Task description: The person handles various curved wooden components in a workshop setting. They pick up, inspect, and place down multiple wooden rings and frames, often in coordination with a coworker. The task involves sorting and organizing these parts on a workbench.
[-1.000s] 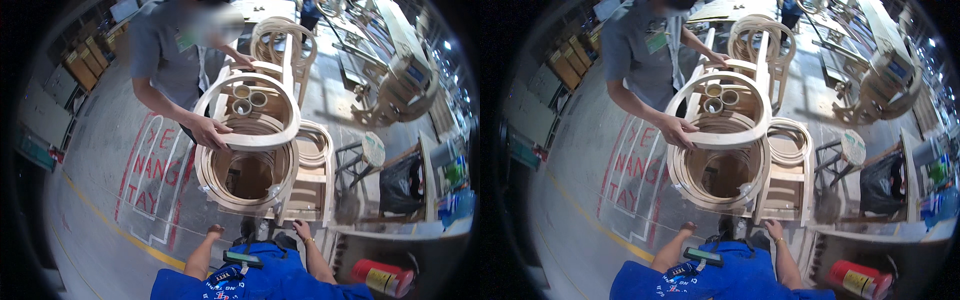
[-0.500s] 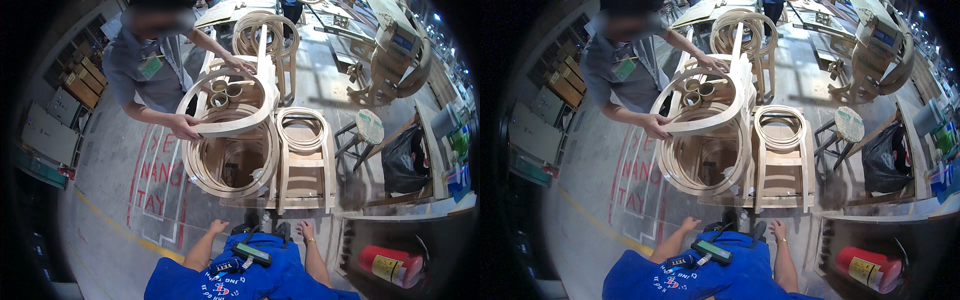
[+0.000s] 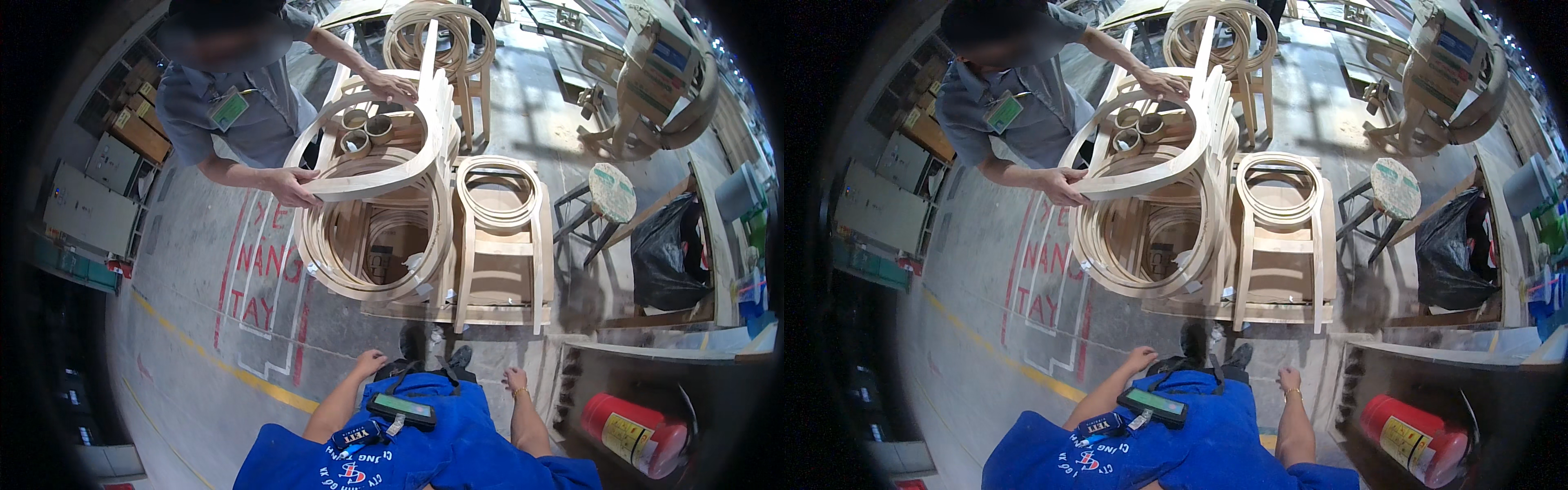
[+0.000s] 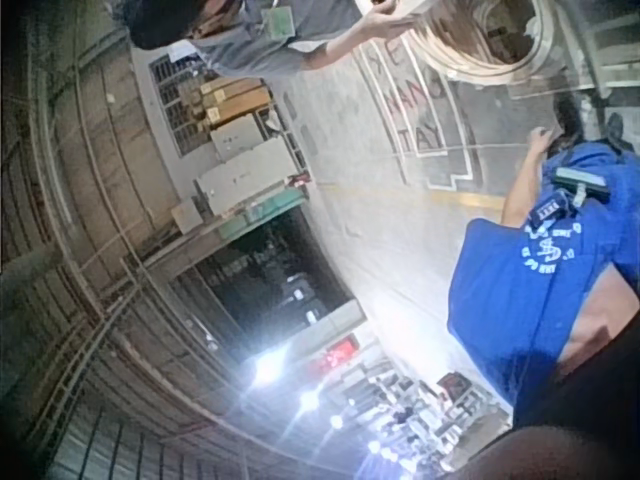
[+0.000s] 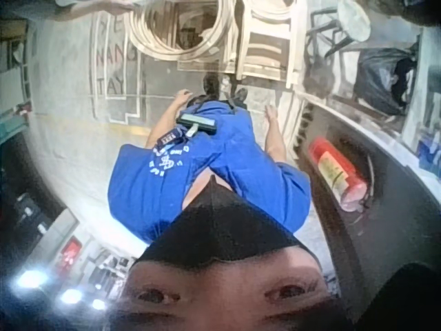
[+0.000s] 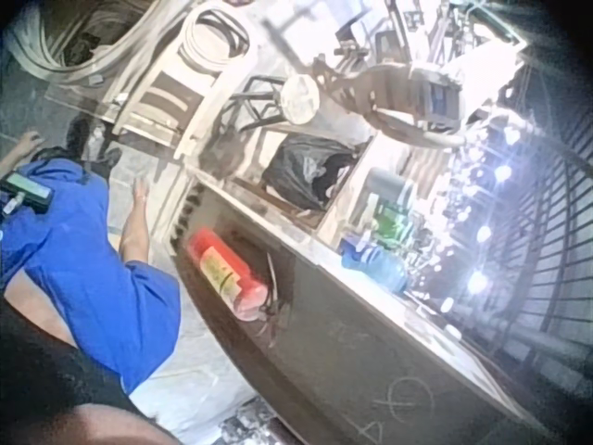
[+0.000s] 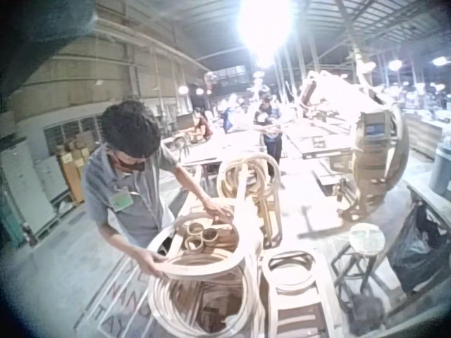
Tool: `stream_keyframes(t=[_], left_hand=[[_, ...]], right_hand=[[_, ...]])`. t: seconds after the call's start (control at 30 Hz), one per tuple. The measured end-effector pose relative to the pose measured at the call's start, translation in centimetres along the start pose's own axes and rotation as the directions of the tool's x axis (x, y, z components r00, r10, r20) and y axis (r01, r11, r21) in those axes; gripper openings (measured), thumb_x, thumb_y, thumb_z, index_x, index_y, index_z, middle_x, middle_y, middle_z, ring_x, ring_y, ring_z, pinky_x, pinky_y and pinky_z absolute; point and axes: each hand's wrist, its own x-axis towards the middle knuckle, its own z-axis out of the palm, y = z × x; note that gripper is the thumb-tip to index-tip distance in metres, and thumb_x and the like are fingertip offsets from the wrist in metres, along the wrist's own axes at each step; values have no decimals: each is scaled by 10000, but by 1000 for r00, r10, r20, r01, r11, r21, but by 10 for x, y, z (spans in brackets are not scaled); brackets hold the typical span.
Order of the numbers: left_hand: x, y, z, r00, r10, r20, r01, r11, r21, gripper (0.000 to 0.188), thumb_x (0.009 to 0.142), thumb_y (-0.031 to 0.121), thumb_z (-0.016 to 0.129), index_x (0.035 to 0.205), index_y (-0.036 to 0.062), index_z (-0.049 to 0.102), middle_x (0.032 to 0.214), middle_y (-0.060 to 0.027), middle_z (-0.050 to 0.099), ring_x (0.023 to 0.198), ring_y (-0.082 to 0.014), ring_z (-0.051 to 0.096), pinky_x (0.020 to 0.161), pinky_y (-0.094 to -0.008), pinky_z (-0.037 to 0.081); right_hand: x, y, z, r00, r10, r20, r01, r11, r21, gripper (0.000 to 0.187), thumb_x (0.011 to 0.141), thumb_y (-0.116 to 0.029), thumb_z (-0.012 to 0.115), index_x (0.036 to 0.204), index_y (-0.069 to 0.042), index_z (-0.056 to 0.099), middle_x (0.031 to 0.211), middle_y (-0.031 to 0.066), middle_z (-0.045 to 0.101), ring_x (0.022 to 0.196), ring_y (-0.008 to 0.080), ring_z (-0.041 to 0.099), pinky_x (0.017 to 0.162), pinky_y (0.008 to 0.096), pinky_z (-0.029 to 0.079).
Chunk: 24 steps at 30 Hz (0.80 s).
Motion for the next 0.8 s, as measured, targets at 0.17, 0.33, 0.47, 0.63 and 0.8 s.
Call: stream_keyframes(t=[0.17,0.33,0.47,0.63,0.8], left_hand=[[-15,-15,-9,991,-128,25,126,988,87,368,737,364,596,934,57,643,975,-159,614,955,-284,570,806,-355,440],[-18,-20,-6,994,-109,-14,109,994,-5,379,747,359,586,989,69,624,994,-153,611,954,-281,570,809,-355,438],[-11,-13,-6,995,-87,-41,83,993,-81,391,755,358,577,1024,75,608,991,-145,615,949,-274,575,808,-353,440],[-3,-7,-2,997,-65,-37,61,993,-100,383,754,344,580,1000,52,615,984,-153,615,942,-279,579,809,-351,442],[-1,-12,-4,998,-35,-43,34,999,-12,368,743,330,593,981,51,626,978,-164,614,935,-283,581,809,-352,443]], right_hand=[[20,-53,17,988,-142,52,141,990,23,304,750,-181,560,1015,-31,574,821,69,618,656,180,630,452,274,444],[19,-84,37,975,-216,44,215,976,29,300,754,-170,554,1024,-41,576,838,61,622,668,171,633,451,265,447],[18,-80,46,975,-210,70,210,978,2,306,754,-179,553,1033,-54,578,843,61,625,653,170,631,456,266,452],[12,-44,42,991,-107,82,113,991,-76,299,755,-191,549,1019,-56,583,835,65,627,625,179,628,474,297,469],[-3,-16,37,998,-7,59,13,995,-97,287,756,-193,546,1008,-60,583,839,70,627,637,201,630,508,345,485]])
